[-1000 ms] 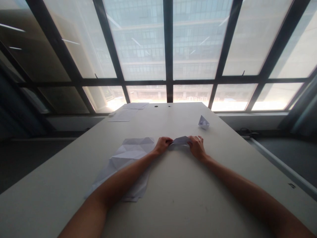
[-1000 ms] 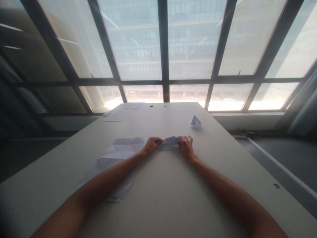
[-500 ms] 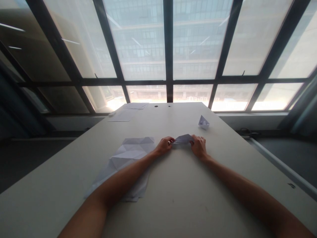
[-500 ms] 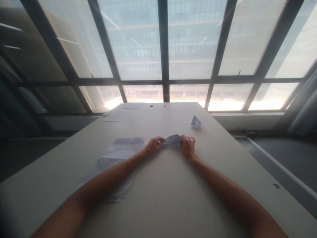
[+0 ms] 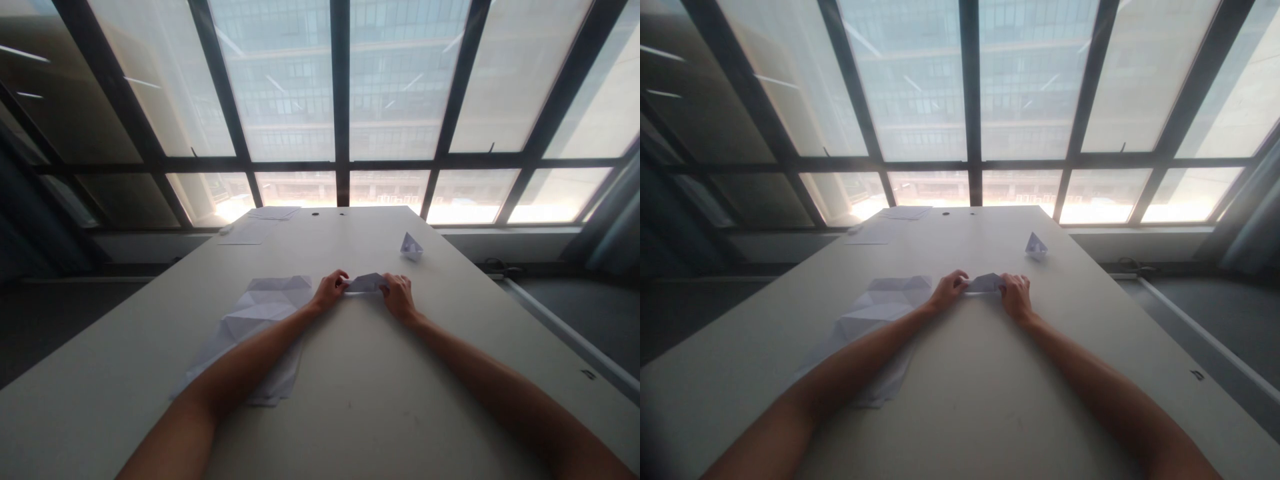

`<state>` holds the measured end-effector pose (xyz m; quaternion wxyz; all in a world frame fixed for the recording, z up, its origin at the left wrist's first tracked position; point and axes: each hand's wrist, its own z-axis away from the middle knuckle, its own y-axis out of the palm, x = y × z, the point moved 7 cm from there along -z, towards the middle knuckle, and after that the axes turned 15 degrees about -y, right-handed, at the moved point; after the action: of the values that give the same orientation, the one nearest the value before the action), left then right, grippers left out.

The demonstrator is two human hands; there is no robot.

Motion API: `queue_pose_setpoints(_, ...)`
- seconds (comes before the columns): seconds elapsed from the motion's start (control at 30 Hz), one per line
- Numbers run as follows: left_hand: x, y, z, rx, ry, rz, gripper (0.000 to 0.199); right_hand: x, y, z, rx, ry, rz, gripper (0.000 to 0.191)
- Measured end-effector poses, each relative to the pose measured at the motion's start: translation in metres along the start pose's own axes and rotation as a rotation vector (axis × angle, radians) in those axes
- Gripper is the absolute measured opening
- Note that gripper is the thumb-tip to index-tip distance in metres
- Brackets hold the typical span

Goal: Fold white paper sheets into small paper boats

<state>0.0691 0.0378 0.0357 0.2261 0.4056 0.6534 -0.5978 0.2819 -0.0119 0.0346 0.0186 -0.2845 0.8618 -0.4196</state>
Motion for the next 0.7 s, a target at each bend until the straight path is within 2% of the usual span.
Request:
queue_pose_setpoints(0.2, 0.006, 0.005, -0.003, 0.016, -0.002, -0.014, 0.025, 0.000, 0.000, 0.000, -0.009, -0.010, -0.011, 0.016)
queue_pose_setpoints(0.33, 0.007, 0.006, -0.005, 0.025, 0.016, -0.014, 0.017, 0.001, -0.001, 0.000, -0.018, -0.018, -0.031, 0.017)
queue_pose_setpoints(0.57, -0.005, 0.007, 0.001, 0.006, 0.150, -0.039, 0.018, -0.002, -0.001, -0.001, -0.012, 0.003, -0.016, 0.017)
queue_pose_setpoints(0.7, -0.009, 0.008, 0.005, 0.031, 0.153, -0.083, 0.014, -0.003, 0.000, -0.001, -0.013, 0.005, -0.021, 0.017)
